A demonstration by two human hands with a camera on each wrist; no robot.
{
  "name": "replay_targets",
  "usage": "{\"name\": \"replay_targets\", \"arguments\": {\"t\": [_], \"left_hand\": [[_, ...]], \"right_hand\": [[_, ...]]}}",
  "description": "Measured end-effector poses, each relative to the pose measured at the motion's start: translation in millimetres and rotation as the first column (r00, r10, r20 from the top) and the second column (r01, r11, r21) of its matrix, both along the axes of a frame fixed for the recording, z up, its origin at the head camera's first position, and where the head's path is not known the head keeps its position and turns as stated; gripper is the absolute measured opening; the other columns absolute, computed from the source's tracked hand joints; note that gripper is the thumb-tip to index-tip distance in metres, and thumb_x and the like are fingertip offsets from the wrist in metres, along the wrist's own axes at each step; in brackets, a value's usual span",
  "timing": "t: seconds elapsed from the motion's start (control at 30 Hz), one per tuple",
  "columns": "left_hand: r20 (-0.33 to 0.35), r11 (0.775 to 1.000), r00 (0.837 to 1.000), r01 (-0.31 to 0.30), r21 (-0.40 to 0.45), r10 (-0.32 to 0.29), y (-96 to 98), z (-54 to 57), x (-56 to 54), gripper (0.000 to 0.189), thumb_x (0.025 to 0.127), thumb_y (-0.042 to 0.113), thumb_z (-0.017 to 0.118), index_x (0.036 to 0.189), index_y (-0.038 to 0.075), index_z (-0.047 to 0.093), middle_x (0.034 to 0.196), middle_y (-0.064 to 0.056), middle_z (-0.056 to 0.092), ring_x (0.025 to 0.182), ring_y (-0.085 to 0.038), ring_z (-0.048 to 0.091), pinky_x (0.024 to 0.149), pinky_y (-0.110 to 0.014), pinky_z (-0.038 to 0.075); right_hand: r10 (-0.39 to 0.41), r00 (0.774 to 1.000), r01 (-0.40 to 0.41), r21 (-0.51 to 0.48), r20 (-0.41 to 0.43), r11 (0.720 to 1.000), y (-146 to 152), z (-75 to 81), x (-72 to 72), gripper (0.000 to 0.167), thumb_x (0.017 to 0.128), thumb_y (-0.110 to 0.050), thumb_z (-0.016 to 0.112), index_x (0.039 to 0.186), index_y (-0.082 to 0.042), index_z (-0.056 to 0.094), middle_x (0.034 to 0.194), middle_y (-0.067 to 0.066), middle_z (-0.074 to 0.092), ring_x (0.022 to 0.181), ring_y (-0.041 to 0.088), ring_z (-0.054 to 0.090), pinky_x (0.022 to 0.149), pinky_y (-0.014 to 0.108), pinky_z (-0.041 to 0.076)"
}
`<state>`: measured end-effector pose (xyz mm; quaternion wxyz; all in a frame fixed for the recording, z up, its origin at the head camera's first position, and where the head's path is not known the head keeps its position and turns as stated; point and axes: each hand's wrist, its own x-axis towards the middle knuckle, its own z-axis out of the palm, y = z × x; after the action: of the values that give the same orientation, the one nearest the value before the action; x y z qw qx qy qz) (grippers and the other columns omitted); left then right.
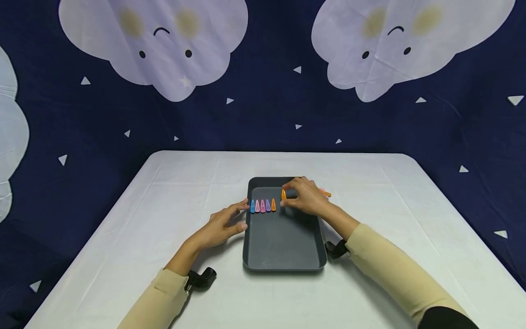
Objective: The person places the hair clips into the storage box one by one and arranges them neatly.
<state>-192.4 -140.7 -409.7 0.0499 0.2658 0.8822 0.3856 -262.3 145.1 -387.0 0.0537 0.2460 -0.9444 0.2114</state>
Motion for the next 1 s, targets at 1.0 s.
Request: {"name": "replay_targets", "arguments": {"t": [1.0], "left_hand": [[0.017, 1.000, 1.000, -0.002, -0.001, 0.002, 1.3, -0.8, 0.7, 0.053, 0.093, 0.035, 0.058, 0.139, 0.016, 0.042, 0.156, -0.002, 0.028, 0.143, -0.033, 0.027, 0.107, -0.062, 0.016]], "right_hand": [[-0.002, 1.000, 0.004, 0.160, -0.011, 0.987, -12, -16.6, -2.9, 0.050, 0.075, -0.048, 0.075, 0.113, -0.017, 0.068, 0.113, 0.004, 0.065, 0.104, 0.024, 0.053, 0.086, 0.042, 0.039]]}}
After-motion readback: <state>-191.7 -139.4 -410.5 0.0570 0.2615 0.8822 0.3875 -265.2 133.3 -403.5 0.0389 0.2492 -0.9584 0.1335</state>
